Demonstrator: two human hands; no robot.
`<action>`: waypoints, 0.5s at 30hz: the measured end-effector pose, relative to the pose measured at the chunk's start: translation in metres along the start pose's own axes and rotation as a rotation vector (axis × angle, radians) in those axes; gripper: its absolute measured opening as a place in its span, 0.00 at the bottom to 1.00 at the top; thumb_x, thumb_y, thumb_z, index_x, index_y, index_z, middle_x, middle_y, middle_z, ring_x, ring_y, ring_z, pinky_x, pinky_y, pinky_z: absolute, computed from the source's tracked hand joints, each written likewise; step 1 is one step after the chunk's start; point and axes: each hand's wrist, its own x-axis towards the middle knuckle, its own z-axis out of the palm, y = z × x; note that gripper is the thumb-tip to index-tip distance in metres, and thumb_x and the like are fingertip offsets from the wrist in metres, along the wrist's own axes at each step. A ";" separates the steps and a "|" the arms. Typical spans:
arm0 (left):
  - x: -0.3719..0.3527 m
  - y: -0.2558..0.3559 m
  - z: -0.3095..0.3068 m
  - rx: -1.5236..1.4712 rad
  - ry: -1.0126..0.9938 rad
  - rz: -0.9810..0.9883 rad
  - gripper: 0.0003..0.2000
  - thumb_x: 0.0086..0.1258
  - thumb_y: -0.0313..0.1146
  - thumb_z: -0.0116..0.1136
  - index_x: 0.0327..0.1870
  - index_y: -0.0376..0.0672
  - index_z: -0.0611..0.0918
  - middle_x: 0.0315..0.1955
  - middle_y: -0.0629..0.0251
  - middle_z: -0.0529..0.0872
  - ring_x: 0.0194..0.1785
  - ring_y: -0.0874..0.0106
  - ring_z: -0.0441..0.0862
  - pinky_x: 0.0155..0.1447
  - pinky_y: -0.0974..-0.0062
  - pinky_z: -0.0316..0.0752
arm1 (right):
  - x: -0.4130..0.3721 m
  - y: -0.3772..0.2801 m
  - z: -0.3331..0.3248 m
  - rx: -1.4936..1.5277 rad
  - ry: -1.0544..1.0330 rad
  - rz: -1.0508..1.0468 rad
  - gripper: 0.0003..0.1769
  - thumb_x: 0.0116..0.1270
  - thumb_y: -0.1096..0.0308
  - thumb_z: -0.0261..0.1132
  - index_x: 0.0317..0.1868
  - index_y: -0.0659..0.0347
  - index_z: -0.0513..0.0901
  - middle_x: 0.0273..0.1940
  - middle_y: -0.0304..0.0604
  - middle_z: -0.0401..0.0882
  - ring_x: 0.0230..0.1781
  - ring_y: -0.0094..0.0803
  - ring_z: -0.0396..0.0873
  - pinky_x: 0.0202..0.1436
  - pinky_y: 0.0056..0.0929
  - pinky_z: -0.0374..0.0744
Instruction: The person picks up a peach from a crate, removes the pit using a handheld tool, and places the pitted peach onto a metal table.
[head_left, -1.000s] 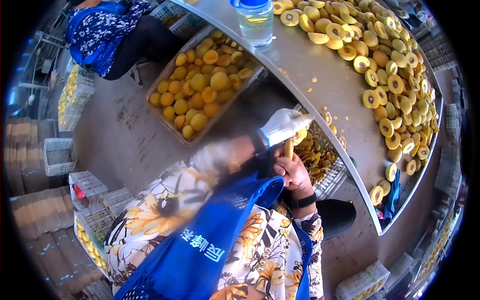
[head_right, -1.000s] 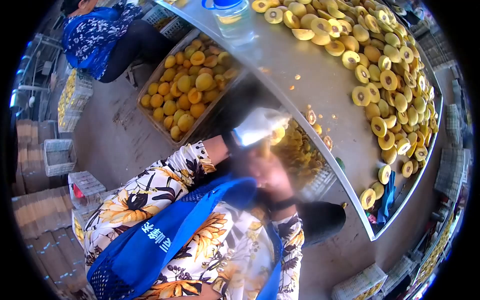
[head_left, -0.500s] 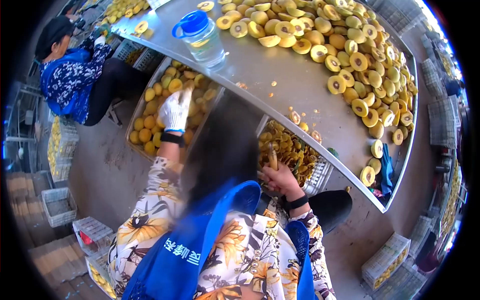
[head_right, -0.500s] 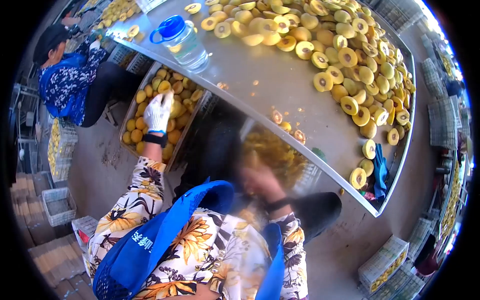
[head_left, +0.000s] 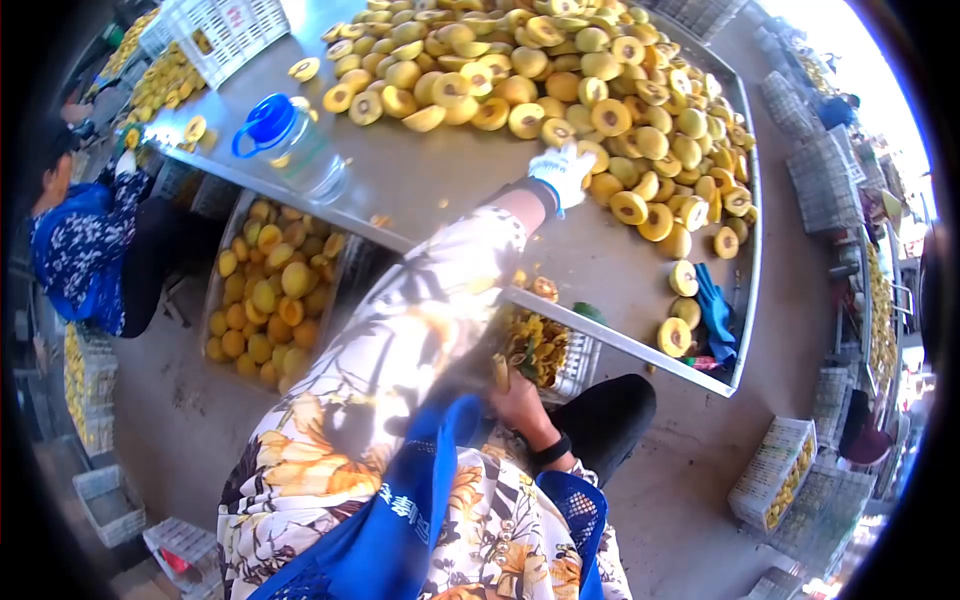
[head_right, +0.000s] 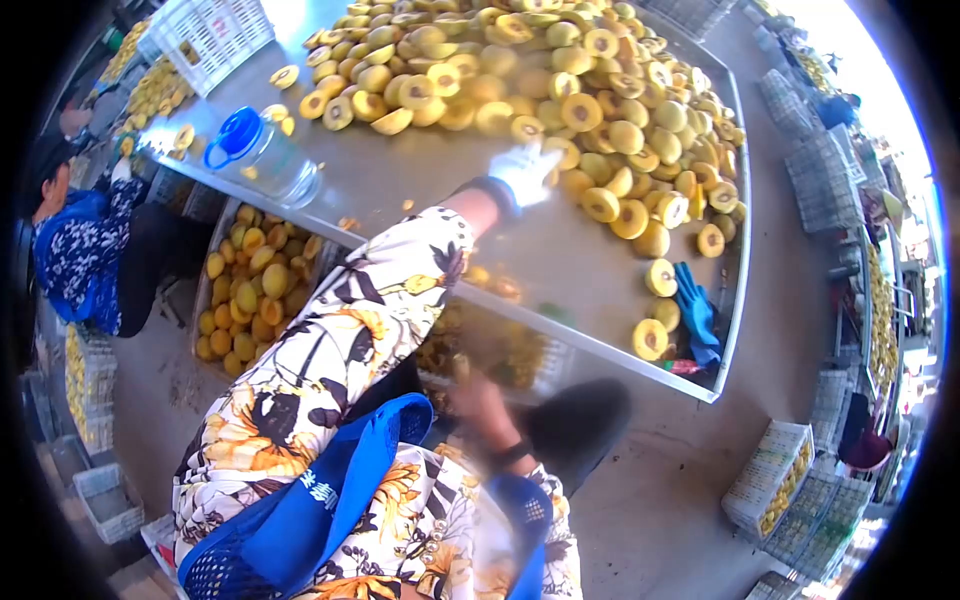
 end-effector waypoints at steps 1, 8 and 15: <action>0.004 0.006 0.006 0.064 -0.069 -0.020 0.30 0.57 0.38 0.60 0.63 0.51 0.67 0.59 0.53 0.66 0.58 0.55 0.72 0.54 0.62 0.73 | -0.005 -0.002 -0.004 0.051 0.049 0.038 0.12 0.61 0.67 0.63 0.40 0.66 0.76 0.23 0.48 0.78 0.22 0.31 0.79 0.25 0.30 0.76; -0.063 0.030 -0.049 -0.733 -0.217 -0.179 0.27 0.53 0.42 0.69 0.51 0.36 0.75 0.40 0.56 0.82 0.45 0.62 0.79 0.53 0.69 0.73 | 0.003 -0.018 -0.051 -0.030 0.611 -0.020 0.10 0.58 0.71 0.67 0.41 0.62 0.79 0.27 0.46 0.80 0.26 0.32 0.80 0.33 0.29 0.78; -0.200 0.009 -0.046 -0.652 0.045 0.185 0.19 0.71 0.44 0.53 0.50 0.36 0.77 0.45 0.62 0.81 0.49 0.74 0.77 0.53 0.75 0.73 | 0.054 -0.065 -0.069 0.186 0.504 0.000 0.26 0.58 0.64 0.67 0.55 0.64 0.73 0.39 0.54 0.82 0.40 0.41 0.82 0.43 0.34 0.79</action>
